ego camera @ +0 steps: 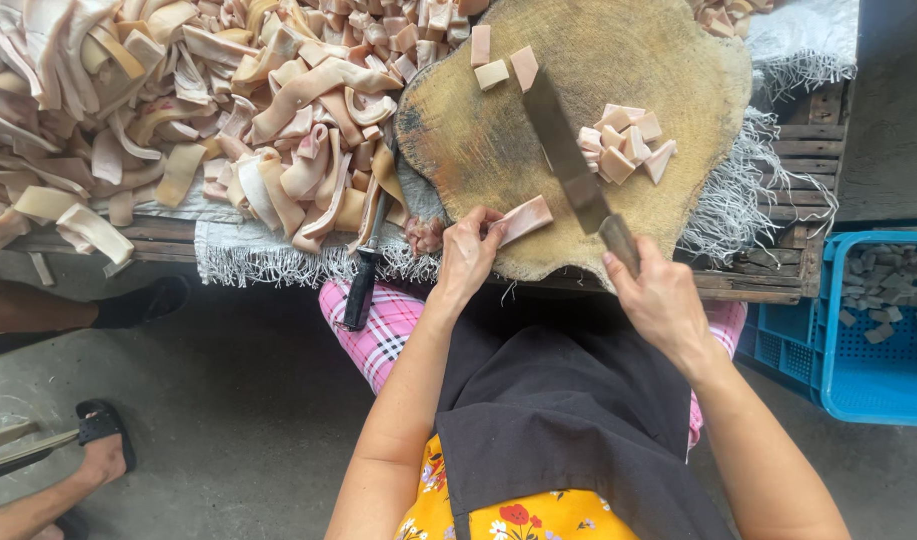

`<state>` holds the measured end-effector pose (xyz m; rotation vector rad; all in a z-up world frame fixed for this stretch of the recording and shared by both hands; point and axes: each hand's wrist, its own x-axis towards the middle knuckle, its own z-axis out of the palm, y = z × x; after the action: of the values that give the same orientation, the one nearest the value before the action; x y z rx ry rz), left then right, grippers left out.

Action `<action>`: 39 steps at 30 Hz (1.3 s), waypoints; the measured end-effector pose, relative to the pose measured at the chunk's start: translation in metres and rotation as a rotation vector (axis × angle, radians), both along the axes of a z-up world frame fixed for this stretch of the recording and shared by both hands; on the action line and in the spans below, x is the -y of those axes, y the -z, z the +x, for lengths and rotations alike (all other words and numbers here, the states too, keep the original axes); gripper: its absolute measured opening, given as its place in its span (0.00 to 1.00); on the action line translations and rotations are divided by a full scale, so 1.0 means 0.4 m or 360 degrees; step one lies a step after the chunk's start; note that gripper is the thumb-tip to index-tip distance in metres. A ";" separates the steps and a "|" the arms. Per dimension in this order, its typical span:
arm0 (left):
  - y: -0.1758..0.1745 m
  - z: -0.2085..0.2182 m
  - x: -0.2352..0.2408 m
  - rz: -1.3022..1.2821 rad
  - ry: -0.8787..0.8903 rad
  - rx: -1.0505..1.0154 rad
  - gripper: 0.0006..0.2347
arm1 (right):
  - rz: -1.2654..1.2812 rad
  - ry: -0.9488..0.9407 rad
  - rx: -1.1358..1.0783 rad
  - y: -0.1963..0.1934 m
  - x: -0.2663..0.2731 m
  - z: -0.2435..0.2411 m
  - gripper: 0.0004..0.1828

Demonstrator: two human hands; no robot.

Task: The person sits on the floor and uses a large cleaver to chop strips of pork skin into small cubes on a wooden cutting board. The chopped pieces are pushed aside on the board as the person continues to process more strips from a pile.

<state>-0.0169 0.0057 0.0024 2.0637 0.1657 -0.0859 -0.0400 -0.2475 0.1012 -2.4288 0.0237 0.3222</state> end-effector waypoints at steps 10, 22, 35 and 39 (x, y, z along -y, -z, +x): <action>0.035 0.024 0.045 0.0044 -0.0028 0.0075 0.09 | 0.0106 -0.0083 0.0260 0.029 -0.068 -0.031 0.21; 0.032 0.022 0.043 -0.0230 -0.0086 -0.0024 0.12 | 0.0250 0.0043 0.0195 -0.093 -0.049 -0.019 0.20; 0.023 -0.002 0.047 0.0188 0.0036 0.0154 0.09 | 0.0066 -0.0044 -0.0360 0.068 -0.077 -0.005 0.22; 0.040 -0.008 -0.001 0.0070 -0.0090 0.0087 0.11 | 0.0187 0.0049 -0.0134 -0.014 -0.082 -0.003 0.22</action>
<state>-0.0203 0.0060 -0.0135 2.1013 0.1935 0.0086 -0.0414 -0.2148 0.1069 -2.2953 0.0772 0.4003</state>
